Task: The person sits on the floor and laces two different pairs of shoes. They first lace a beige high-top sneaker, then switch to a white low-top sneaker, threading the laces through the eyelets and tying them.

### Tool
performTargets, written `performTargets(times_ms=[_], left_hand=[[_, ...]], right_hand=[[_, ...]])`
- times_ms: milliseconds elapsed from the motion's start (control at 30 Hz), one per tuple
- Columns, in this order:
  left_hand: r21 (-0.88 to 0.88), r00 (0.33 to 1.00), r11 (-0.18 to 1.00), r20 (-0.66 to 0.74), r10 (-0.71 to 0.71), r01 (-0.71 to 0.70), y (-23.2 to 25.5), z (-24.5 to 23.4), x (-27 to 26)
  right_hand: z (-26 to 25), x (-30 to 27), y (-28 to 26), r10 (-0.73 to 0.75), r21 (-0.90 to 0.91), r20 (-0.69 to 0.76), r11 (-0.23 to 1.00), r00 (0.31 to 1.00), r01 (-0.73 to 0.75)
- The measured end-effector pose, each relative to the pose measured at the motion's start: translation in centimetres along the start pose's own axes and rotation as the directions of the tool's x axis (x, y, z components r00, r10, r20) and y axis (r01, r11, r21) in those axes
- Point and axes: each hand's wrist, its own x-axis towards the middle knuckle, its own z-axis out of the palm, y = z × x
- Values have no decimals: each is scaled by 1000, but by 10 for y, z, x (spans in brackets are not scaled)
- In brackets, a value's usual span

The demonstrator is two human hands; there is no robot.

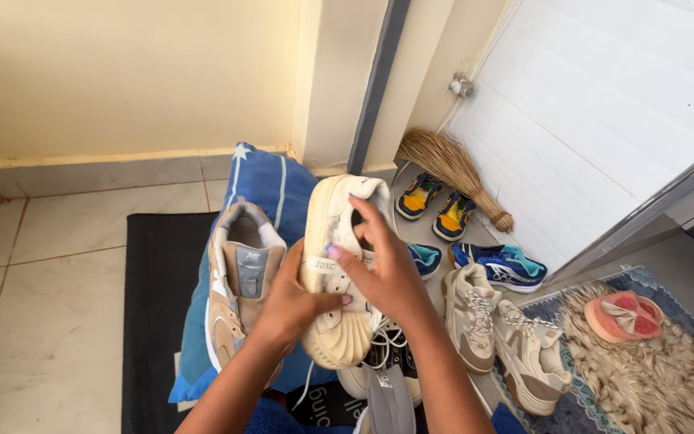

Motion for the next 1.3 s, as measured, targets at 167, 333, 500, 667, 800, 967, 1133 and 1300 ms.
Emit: performTargets(times_ms=[167, 333, 500, 667, 800, 967, 1133, 1300], left_hand=[[37, 988, 999, -153, -15, 21, 40, -22, -25], [-43, 966, 999, -258, 2, -14, 62, -51, -43], [-184, 954, 980, -300, 17, -76, 69, -79, -60], [-219, 942, 972, -335, 4, -82, 64, -88, -67], [-200, 943, 972, -328, 54, -126, 60, -97, -67], [-115, 920, 993, -385, -65, 22, 26, -101, -55], [145, 925, 987, -380, -5, 65, -36, -88, -33], [675, 898, 711, -416, 146, 198, -76, -96, -24]], right_hand=[[26, -3, 2, -472, -418, -65, 813, 879, 406], [72, -9, 59, -172, 36, -474, 976, 864, 214], [135, -15, 116, 257, -33, -253, 961, 933, -274], [164, -34, 135, 138, -183, -125, 970, 983, -160], [124, -18, 143, 218, -229, -313, 927, 924, -296], [23, -14, 166, 92, -378, -529, 864, 843, -332], [-24, -31, 215, 172, -504, -513, 733, 841, -457], [18, -74, 261, 535, -350, -408, 657, 740, -668]])
